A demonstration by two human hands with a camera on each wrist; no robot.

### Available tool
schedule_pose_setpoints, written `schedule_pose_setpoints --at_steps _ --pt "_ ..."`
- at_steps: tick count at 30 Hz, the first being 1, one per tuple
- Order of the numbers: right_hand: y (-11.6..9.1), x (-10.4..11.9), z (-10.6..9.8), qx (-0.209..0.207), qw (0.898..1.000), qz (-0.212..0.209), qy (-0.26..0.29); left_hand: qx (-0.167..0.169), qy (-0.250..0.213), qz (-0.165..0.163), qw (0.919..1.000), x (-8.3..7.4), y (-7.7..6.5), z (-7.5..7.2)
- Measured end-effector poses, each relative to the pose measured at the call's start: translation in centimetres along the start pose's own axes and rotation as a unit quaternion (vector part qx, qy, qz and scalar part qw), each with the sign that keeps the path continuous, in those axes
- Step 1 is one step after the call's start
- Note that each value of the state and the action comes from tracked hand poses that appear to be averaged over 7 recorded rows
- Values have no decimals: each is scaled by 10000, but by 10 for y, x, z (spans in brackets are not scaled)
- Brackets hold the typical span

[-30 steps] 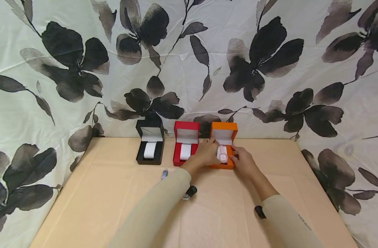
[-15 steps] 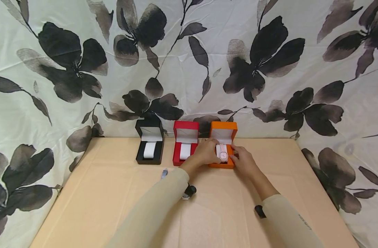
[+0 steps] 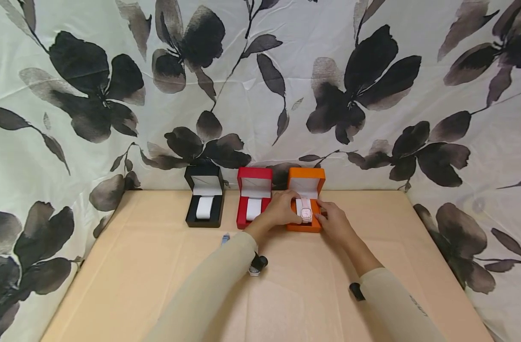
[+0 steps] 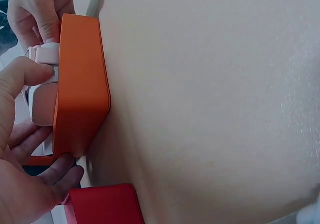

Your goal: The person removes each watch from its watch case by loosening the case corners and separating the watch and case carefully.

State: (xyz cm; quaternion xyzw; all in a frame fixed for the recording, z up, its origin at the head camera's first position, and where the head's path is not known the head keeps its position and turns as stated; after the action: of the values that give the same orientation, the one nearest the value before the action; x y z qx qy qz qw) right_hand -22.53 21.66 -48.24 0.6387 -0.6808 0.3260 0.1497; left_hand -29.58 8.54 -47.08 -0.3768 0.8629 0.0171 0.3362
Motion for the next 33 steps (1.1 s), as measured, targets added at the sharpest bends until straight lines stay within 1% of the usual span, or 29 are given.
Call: schedule_pose_setpoints --at_steps 2,5,7,11,14,19,22,26,30,33 --pt "0 -1 0 -15 10000 -19 -22 50 -202 -31 9998 1 0 0" --pt "0 -2 1 -13 10000 9 -13 92 -386 -54 9992 2 -2 -1" --pt "0 -2 1 -1 10000 29 3 107 -333 -41 9994 1 -3 0" --pt "-1 -1 2 24 10000 67 -2 46 -42 -12 10000 -1 -4 -2" --pt "-2 1 2 -3 10000 43 -43 -13 69 26 10000 -2 -5 -3" --pt "-7 3 2 -61 10000 -1 -75 -40 -229 12 9997 -1 -9 -1" --pt "-10 3 3 -64 10000 23 -50 -13 -359 -51 9993 0 -11 0" --pt "-13 3 4 -33 10000 78 -44 -41 -135 -26 9999 -3 -13 0" --pt "-15 4 4 -46 9999 77 -46 -171 197 138 9996 -9 -16 -1" --pt "-16 5 4 -92 9999 39 -29 -251 235 253 9991 -12 -19 -1"
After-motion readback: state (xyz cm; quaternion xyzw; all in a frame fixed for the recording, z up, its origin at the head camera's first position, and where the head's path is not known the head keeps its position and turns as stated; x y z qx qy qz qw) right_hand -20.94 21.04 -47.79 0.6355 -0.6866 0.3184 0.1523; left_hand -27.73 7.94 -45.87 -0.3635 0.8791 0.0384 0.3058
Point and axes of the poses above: each hand's wrist, its own y-axis towards the middle knuckle, its own z-axis out of the palm, x = y × z, the point moved 10 cm from there along y, towards the middle knuckle, and after that the axes turned 10 degrees about x, right-handed, at the moved point
